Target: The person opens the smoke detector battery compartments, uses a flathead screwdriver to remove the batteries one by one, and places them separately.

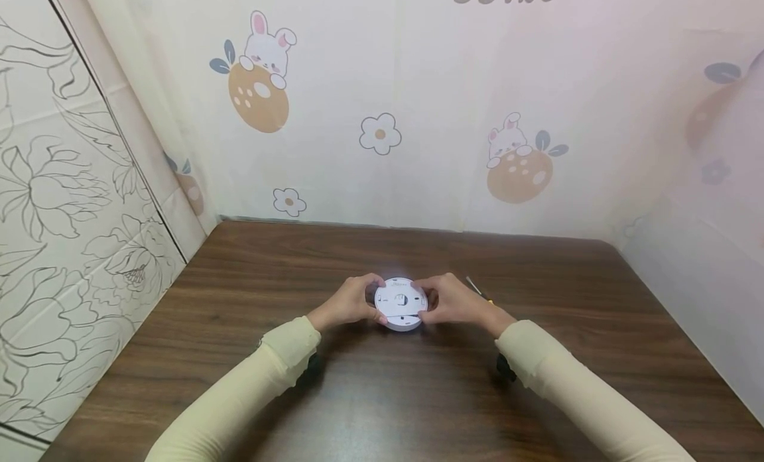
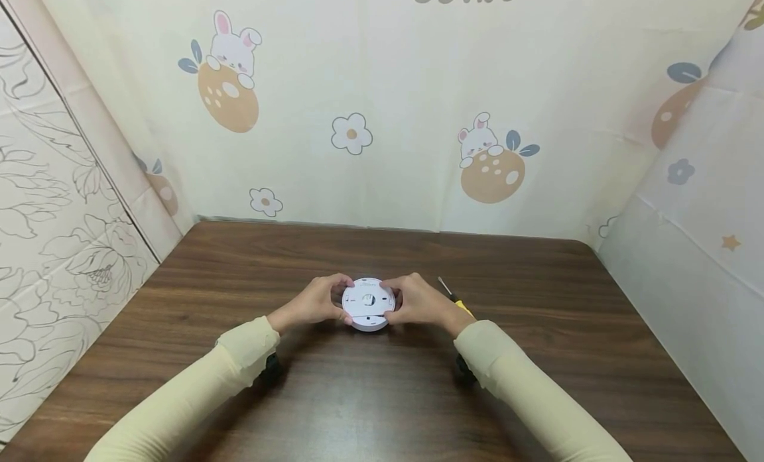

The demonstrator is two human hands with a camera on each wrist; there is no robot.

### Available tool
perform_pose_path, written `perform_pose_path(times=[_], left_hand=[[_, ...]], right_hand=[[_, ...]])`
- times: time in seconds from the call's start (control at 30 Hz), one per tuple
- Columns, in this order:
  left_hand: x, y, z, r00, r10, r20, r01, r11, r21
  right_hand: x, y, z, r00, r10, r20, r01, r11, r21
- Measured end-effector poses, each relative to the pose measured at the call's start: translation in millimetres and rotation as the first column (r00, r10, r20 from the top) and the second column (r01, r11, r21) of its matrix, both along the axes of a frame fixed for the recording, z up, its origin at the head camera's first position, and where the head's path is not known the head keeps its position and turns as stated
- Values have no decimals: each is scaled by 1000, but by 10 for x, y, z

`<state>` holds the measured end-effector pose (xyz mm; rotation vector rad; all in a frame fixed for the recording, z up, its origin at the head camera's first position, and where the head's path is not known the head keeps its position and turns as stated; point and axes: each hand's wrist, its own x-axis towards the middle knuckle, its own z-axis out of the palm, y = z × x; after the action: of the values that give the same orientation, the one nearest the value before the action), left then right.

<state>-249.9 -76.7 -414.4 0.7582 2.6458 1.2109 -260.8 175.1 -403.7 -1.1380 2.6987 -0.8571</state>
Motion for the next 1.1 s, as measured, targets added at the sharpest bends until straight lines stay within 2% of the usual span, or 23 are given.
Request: perform_pose_path(times=[0.27,0.47,0.73,0.83,0.93,1.1], left_hand=[[-5,-11,10,1000,1,25,-1,1000,-6],[-3,-29,-4,998,-4,59,1,999,46],[-21,-22,-24,990,-93,109,82,991,106],[-17,-10,-31,975,-94,199,63,986,158],[-5,-3,-38,950,-78,302,7,973,229],[-5,1,-62,924,-78,374,-35,957,287]], right_hand=[[-6,29,9,1000,9,29,-8,1000,-30],[-7,17,58,998,3,60,-4,1000,29],[-27,-8,154,998,17,61,-24,994,111],[-28,-17,183,997,15,75,-25,991,128],[-25,-22,208,995,7,103,-23,987,157],[-43,-32,251,994,-28,107,6,979,204]])
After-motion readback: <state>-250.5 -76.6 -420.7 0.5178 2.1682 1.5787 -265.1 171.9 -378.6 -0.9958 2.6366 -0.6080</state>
